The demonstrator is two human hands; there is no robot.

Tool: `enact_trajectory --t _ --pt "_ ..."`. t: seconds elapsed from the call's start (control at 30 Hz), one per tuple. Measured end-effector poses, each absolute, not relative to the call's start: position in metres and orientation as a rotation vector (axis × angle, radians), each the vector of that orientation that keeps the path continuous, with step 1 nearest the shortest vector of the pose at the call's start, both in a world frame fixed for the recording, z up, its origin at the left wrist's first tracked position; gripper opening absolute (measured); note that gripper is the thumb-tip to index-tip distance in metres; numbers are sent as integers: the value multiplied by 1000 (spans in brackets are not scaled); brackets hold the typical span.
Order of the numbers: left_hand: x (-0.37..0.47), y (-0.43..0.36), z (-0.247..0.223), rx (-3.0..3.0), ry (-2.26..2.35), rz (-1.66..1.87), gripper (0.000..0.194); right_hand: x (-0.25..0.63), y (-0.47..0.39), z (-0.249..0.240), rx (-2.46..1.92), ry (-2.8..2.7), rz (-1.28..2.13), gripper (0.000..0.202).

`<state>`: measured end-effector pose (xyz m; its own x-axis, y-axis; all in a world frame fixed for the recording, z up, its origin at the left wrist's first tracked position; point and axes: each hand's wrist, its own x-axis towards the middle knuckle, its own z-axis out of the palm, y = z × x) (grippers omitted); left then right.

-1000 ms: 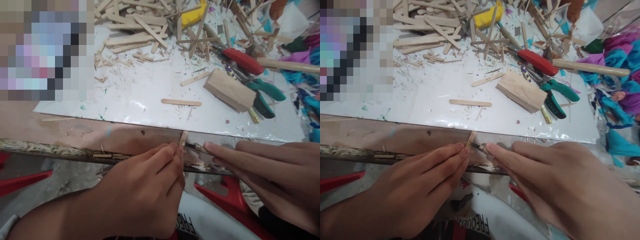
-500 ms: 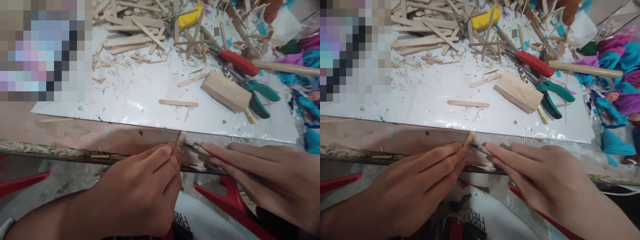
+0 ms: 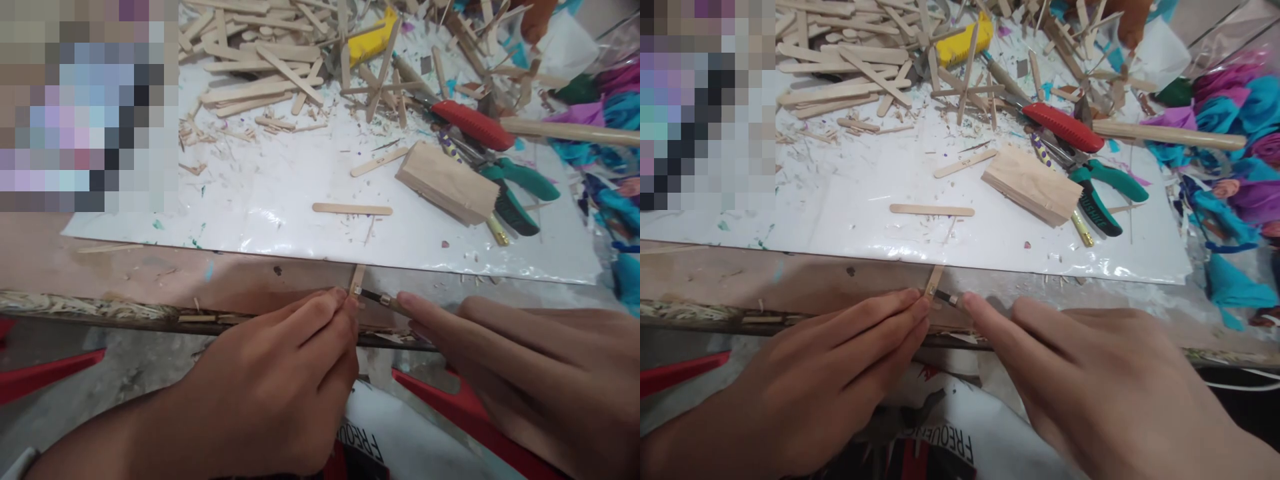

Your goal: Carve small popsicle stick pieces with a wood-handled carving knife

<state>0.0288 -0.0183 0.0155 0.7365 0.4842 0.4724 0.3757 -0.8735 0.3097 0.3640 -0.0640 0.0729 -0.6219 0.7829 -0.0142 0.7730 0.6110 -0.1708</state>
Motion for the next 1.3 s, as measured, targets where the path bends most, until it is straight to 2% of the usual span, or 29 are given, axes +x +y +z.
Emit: enact_trajectory --t 0.17,0.3,0.37,0.53,0.7,0.87,1.03,1.3 --pt "26 -18 14 2726 666 850 48 351 -59 63 -1393 -2504 454 57" --pt "24 -21 8 2717 672 831 39 345 -49 63 -1386 -2486 355 29" --pt "24 -23 7 2681 684 818 31 346 -46 65 -1432 -2441 280 23" --pt "27 -24 16 2493 819 855 21 349 -47 66 -1497 -2309 309 28" --pt "36 -20 24 2526 1020 770 25 351 -50 67 -1495 -2266 354 33" --pt "39 -10 33 2570 933 638 30 365 -50 70 -1395 -2380 432 46" --pt "29 4 41 2631 840 504 38 372 -47 68 -1308 -2480 492 39" --pt "7 10 28 2522 759 597 42 368 -43 73 -1255 -2578 520 49"
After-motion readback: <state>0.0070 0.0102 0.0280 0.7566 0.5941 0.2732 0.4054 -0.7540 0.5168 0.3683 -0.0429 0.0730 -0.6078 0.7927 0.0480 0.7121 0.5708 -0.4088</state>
